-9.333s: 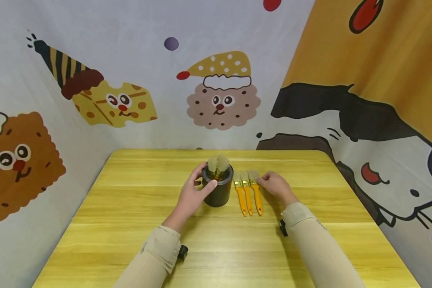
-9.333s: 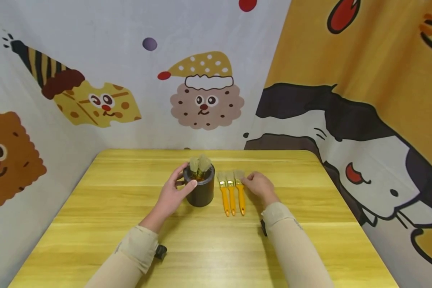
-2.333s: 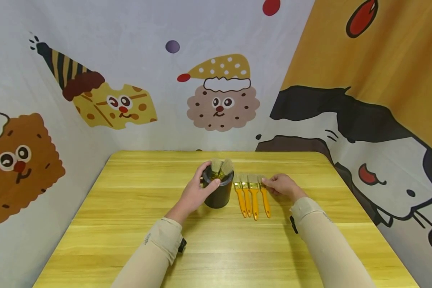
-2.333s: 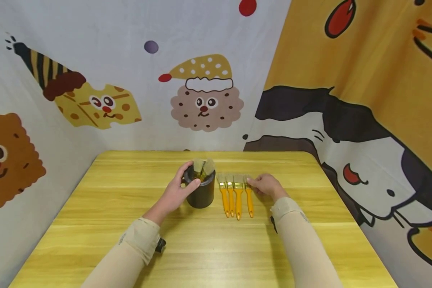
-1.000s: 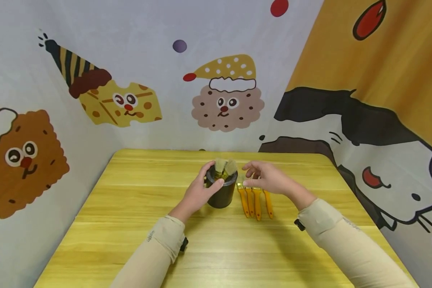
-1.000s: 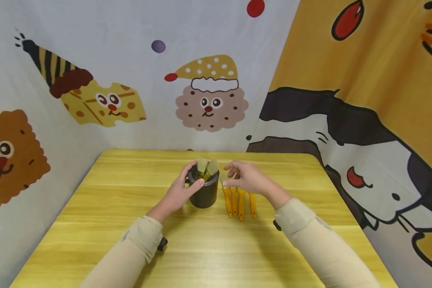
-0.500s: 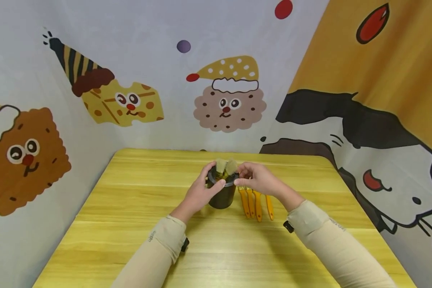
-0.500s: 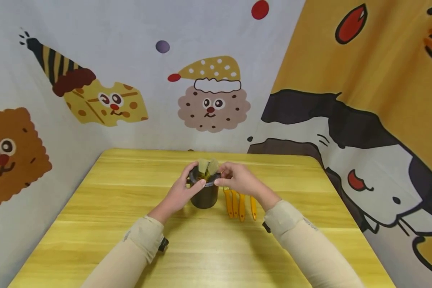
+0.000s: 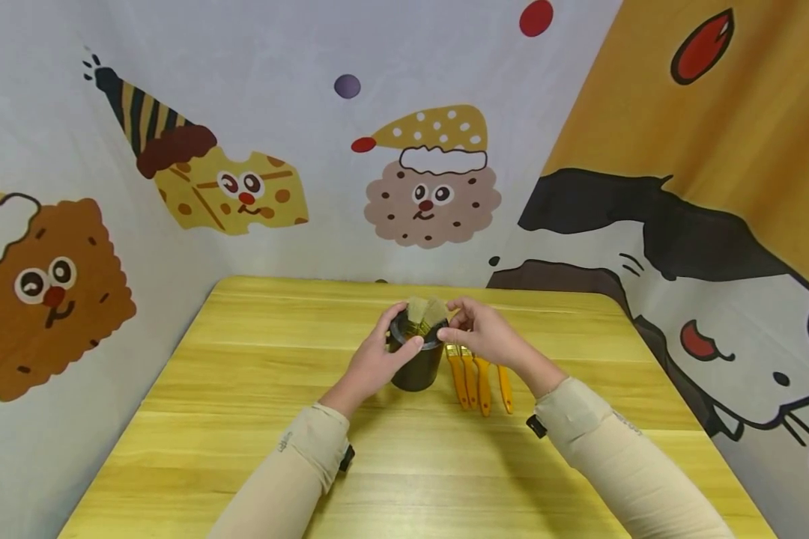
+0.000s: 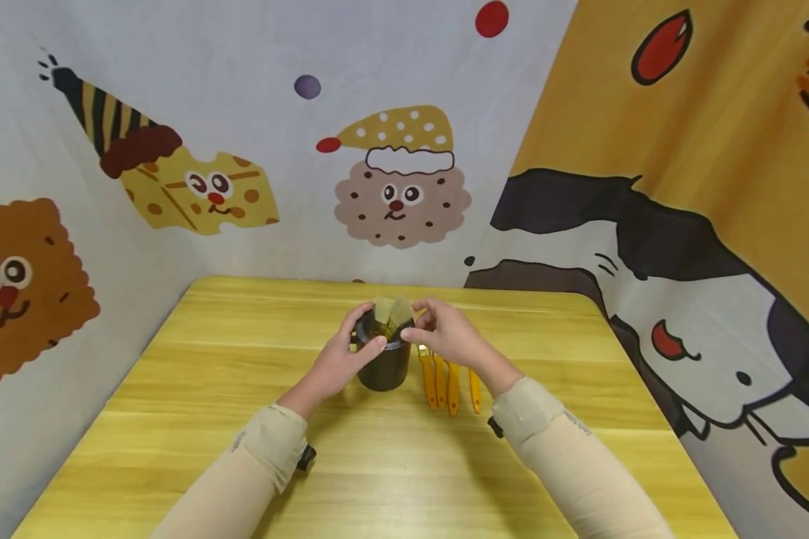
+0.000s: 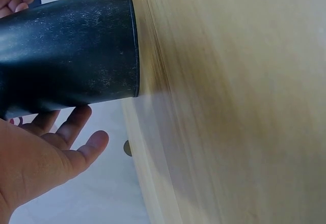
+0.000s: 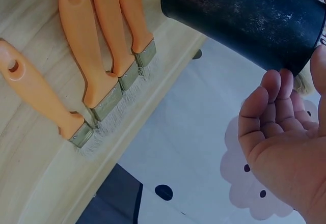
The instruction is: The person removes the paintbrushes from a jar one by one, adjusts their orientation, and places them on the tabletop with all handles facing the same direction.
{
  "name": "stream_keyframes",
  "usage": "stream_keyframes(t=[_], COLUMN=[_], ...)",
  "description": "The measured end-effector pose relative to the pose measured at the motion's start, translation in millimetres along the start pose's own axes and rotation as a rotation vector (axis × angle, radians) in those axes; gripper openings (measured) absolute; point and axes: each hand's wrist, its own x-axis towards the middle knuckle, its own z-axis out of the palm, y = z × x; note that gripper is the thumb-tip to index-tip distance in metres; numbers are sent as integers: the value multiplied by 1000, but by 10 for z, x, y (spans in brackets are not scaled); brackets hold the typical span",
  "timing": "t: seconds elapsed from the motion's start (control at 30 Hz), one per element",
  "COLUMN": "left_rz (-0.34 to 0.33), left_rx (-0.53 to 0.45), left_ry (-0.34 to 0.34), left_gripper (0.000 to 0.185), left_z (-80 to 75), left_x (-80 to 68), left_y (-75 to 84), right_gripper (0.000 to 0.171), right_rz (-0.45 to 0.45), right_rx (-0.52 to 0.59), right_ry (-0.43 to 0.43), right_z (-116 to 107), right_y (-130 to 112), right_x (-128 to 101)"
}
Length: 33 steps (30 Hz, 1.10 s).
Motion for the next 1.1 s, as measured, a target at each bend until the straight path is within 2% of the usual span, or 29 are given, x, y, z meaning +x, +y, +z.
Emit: stream_keyframes(t=[0.17, 0.47, 0.6, 0.83, 0.97, 1.1], left_rz=[-3, -3, -1, 0, -4, -3], left_rx=[-2, -7, -4, 6, 10, 6], left_ry=[2, 6, 8, 3, -6, -1], left_gripper=[71, 68, 67, 69, 70, 69], left_z=[4, 2, 1, 6, 4, -3], left_x=[10, 8, 10, 10, 7, 11], left_y=[-9, -4, -13, -17, -5, 5], right_gripper=[62, 60, 61, 62, 56, 36], right_rz=[-10, -23, 26, 124, 114, 90], right_rx=[11, -2, -2, 70, 74, 78], right_ry=[9, 24, 35, 71, 113, 155], right_z=[-3, 0, 11, 76, 119, 150], right_y=[2, -10, -11, 1, -7, -29], right_x=[26, 77, 105, 202, 242, 254])
